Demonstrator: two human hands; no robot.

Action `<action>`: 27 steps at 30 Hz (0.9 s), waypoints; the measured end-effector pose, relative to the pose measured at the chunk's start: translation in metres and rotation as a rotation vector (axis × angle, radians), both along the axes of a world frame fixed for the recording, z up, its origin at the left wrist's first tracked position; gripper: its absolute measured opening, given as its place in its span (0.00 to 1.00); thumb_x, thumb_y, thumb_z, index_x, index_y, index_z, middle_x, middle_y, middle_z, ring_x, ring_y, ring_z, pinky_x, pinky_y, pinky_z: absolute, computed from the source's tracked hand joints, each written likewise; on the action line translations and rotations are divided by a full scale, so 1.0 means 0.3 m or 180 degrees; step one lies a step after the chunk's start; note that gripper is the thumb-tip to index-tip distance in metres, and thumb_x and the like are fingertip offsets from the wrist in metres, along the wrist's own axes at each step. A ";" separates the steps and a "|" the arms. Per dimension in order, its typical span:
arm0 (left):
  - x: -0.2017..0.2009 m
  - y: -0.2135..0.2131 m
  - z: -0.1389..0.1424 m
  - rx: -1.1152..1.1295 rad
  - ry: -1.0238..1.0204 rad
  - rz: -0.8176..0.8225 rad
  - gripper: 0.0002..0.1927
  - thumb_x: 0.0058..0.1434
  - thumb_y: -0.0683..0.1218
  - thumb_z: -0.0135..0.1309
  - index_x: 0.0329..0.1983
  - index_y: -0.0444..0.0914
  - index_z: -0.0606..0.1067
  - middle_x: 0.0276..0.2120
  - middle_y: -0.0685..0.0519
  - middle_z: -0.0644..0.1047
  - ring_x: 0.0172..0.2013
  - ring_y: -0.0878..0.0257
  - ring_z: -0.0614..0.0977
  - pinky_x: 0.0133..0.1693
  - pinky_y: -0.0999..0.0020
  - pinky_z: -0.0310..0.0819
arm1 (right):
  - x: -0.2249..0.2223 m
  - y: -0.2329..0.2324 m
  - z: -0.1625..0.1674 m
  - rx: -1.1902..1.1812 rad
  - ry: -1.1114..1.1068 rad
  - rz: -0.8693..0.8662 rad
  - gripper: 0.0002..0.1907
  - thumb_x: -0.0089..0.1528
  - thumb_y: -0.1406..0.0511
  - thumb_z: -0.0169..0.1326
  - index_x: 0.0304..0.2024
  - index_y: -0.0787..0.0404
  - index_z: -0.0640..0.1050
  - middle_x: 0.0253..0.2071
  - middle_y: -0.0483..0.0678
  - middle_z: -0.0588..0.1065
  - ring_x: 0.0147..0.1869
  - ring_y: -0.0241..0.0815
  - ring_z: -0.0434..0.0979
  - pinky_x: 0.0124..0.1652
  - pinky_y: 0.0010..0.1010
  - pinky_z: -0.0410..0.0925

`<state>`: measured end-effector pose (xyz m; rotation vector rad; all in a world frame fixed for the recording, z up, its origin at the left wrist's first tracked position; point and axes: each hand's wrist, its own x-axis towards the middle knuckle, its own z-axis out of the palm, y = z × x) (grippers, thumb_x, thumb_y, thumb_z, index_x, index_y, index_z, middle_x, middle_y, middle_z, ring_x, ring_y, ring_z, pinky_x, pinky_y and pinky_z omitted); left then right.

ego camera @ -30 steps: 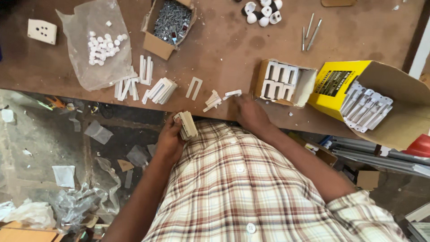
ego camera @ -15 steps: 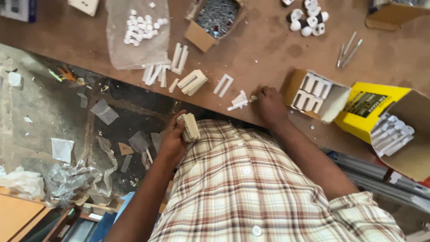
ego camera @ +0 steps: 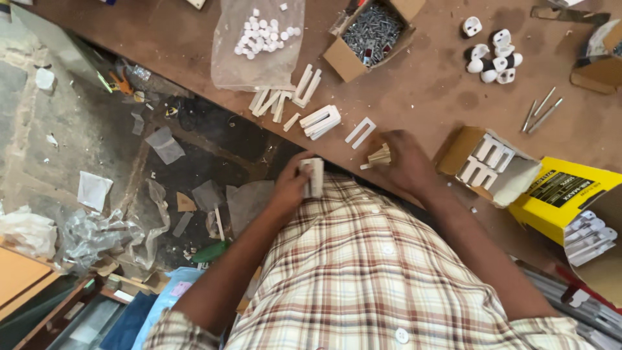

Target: The person picks white plastic hinge components one at a time from a yellow box and from the workbench, aligns them, and places them into a small cardboard box on the table, gradually filling it. They occasionally gather loose pieces from the bench and stack them before boxing them.

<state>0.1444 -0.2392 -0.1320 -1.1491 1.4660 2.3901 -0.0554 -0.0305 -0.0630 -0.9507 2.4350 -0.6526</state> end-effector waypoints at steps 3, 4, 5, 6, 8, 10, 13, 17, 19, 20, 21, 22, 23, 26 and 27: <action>-0.097 0.066 -0.013 -0.0793 0.0008 -0.0499 0.21 0.71 0.47 0.50 0.67 0.44 0.70 0.56 0.47 0.78 0.54 0.59 0.78 0.55 0.66 0.71 | 0.055 -0.107 0.060 -0.0142 -0.1495 -0.0072 0.42 0.53 0.59 0.66 0.65 0.66 0.65 0.59 0.61 0.70 0.59 0.54 0.75 0.52 0.42 0.71; -0.143 0.095 -0.019 -0.0812 -0.0087 -0.0524 0.21 0.71 0.49 0.50 0.67 0.44 0.69 0.55 0.46 0.78 0.54 0.58 0.79 0.55 0.65 0.73 | 0.073 -0.133 0.059 -0.0150 -0.1839 -0.0359 0.41 0.56 0.59 0.64 0.67 0.66 0.64 0.58 0.58 0.73 0.58 0.51 0.77 0.53 0.40 0.72; -0.184 0.120 -0.026 -0.0880 -0.0048 -0.0402 0.21 0.70 0.48 0.50 0.66 0.43 0.70 0.54 0.44 0.79 0.53 0.56 0.80 0.55 0.63 0.73 | 0.083 -0.149 0.050 -0.0160 -0.2175 -0.0647 0.39 0.59 0.59 0.61 0.69 0.65 0.62 0.57 0.56 0.75 0.58 0.47 0.79 0.53 0.37 0.74; -0.228 0.145 -0.032 -0.0946 -0.0004 -0.0275 0.21 0.69 0.48 0.51 0.65 0.41 0.70 0.53 0.42 0.79 0.53 0.55 0.81 0.55 0.62 0.73 | 0.086 -0.155 0.035 -0.0330 -0.2404 -0.0884 0.37 0.59 0.60 0.60 0.67 0.66 0.64 0.56 0.56 0.76 0.57 0.46 0.79 0.53 0.36 0.74; -0.323 0.174 -0.045 -0.1482 0.0262 -0.0046 0.22 0.69 0.48 0.53 0.65 0.37 0.70 0.55 0.40 0.77 0.55 0.51 0.80 0.57 0.59 0.72 | 0.077 -0.150 -0.005 -0.0686 -0.2850 -0.1349 0.31 0.60 0.62 0.59 0.64 0.68 0.69 0.55 0.56 0.77 0.56 0.45 0.80 0.53 0.36 0.75; -0.402 0.196 -0.053 -0.1757 0.0362 0.0134 0.25 0.68 0.48 0.55 0.64 0.33 0.68 0.56 0.38 0.76 0.55 0.47 0.79 0.56 0.56 0.71 | 0.064 -0.118 -0.039 -0.0733 -0.2336 -0.1457 0.27 0.62 0.63 0.59 0.61 0.68 0.73 0.53 0.57 0.80 0.55 0.45 0.81 0.53 0.36 0.74; -0.494 0.230 -0.064 -0.1650 0.0029 0.0163 0.26 0.65 0.50 0.57 0.61 0.30 0.69 0.53 0.36 0.76 0.52 0.43 0.80 0.53 0.54 0.72 | 0.056 -0.094 -0.074 -0.0319 -0.1151 -0.1272 0.25 0.61 0.64 0.59 0.60 0.67 0.75 0.51 0.59 0.80 0.53 0.50 0.82 0.52 0.38 0.74; -0.580 0.284 -0.061 -0.1382 -0.0628 -0.0024 0.22 0.63 0.54 0.58 0.52 0.34 0.74 0.47 0.38 0.80 0.49 0.41 0.82 0.50 0.51 0.74 | 0.016 -0.088 -0.076 0.0218 -0.0006 -0.0717 0.30 0.54 0.65 0.62 0.58 0.67 0.73 0.50 0.66 0.77 0.53 0.66 0.78 0.49 0.48 0.71; -0.611 0.299 -0.055 -0.1258 -0.0782 0.0007 0.23 0.61 0.54 0.59 0.52 0.35 0.74 0.47 0.38 0.80 0.49 0.40 0.82 0.50 0.50 0.74 | -0.001 -0.096 -0.078 0.0275 0.0127 -0.0707 0.27 0.56 0.64 0.61 0.57 0.67 0.74 0.48 0.68 0.77 0.52 0.70 0.77 0.48 0.52 0.70; -0.624 0.306 -0.053 -0.1123 -0.0877 0.0021 0.24 0.60 0.54 0.60 0.53 0.35 0.73 0.47 0.38 0.80 0.49 0.41 0.82 0.50 0.50 0.74 | -0.011 -0.099 -0.084 0.0295 0.0199 -0.0706 0.26 0.57 0.64 0.61 0.56 0.67 0.74 0.47 0.69 0.77 0.51 0.72 0.76 0.47 0.55 0.69; -0.632 0.314 -0.047 -0.0983 -0.0972 0.0033 0.25 0.59 0.54 0.60 0.54 0.36 0.73 0.48 0.38 0.80 0.49 0.41 0.81 0.50 0.50 0.74 | -0.017 -0.099 -0.087 0.0420 0.0186 -0.0740 0.24 0.58 0.63 0.60 0.54 0.67 0.74 0.46 0.69 0.77 0.51 0.72 0.76 0.47 0.56 0.69; -0.642 0.321 -0.044 -0.0985 -0.0985 0.0013 0.26 0.60 0.54 0.61 0.55 0.36 0.72 0.48 0.38 0.80 0.49 0.41 0.81 0.51 0.50 0.73 | -0.024 -0.097 -0.092 0.0541 0.0178 -0.0775 0.22 0.60 0.63 0.59 0.53 0.67 0.74 0.44 0.69 0.77 0.50 0.72 0.77 0.47 0.56 0.69; -0.649 0.325 -0.042 -0.0992 -0.0996 -0.0006 0.26 0.60 0.54 0.61 0.56 0.36 0.71 0.48 0.38 0.79 0.50 0.40 0.81 0.51 0.50 0.73 | -0.032 -0.099 -0.100 0.0657 0.0171 -0.0811 0.20 0.61 0.62 0.58 0.52 0.67 0.74 0.43 0.70 0.77 0.50 0.73 0.77 0.46 0.57 0.69; -0.668 0.337 -0.038 -0.0823 -0.1063 0.0115 0.28 0.58 0.54 0.62 0.57 0.37 0.71 0.49 0.39 0.79 0.50 0.42 0.81 0.52 0.51 0.73 | -0.057 -0.101 -0.125 0.0684 -0.0097 -0.1218 0.16 0.67 0.61 0.52 0.51 0.66 0.74 0.40 0.70 0.77 0.48 0.72 0.78 0.44 0.58 0.70; -0.677 0.338 -0.040 -0.0737 -0.1083 0.0186 0.28 0.58 0.54 0.63 0.57 0.37 0.71 0.49 0.40 0.80 0.51 0.43 0.81 0.52 0.51 0.74 | -0.065 -0.103 -0.133 0.0711 -0.0019 -0.1207 0.16 0.67 0.61 0.52 0.51 0.66 0.74 0.40 0.70 0.77 0.48 0.72 0.77 0.45 0.58 0.70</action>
